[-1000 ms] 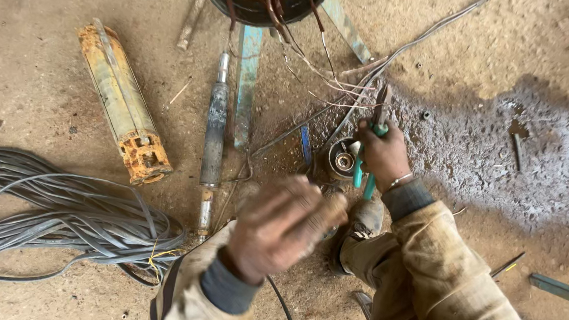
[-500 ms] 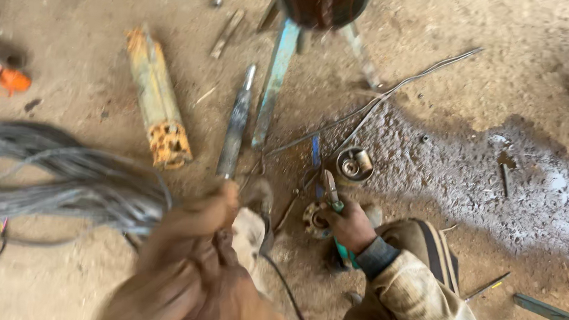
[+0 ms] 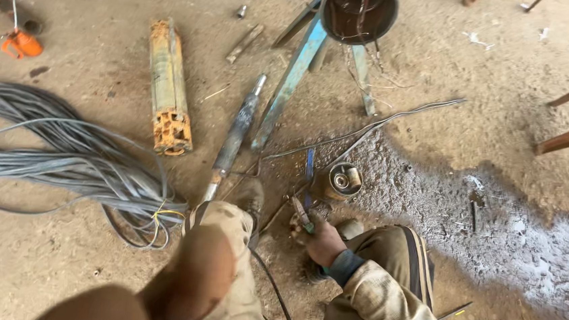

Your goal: The person strips insulation from multiple copper wires protruding from a metal cylinder using pliers. They repeatedly pull, twist, and cut the insulation to expose the conductors, then gather the stripped wires together.

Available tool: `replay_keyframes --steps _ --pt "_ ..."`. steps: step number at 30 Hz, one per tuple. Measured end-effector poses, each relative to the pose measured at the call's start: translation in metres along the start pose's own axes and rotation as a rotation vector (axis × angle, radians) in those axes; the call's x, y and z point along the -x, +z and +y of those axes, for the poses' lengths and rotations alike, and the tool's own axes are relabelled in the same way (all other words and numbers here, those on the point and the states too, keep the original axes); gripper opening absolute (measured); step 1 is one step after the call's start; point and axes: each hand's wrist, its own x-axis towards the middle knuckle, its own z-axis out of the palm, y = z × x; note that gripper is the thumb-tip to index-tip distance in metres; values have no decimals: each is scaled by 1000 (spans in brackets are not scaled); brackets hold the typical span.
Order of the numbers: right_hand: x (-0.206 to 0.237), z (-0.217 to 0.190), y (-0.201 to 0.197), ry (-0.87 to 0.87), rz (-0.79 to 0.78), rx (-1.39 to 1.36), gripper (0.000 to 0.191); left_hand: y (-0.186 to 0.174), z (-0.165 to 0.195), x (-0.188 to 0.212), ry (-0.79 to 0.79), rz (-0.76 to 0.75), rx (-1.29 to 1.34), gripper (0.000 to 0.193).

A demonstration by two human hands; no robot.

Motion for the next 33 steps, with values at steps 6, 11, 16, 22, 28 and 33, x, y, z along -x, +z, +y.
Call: replay_keyframes --steps 6,11,16,22,28,33 --pt "6 -6 7 -37 38 122 52 2 -8 -10 379 11 -290 55" --pt "-6 8 8 -102 31 116 56 -28 -114 2 333 -183 -638 64" --pt "-17 18 -1 69 113 51 54 -93 -220 3 -415 -237 -859 58" --pt "-39 9 -23 45 101 293 54 -98 -259 10 -364 -518 -978 47" --pt "-79 30 -25 -226 40 387 57 -77 -265 0 -436 -674 -1145 44" --pt "-97 47 -17 -268 -20 359 61 -77 -271 -7 -274 -702 -1160 39"
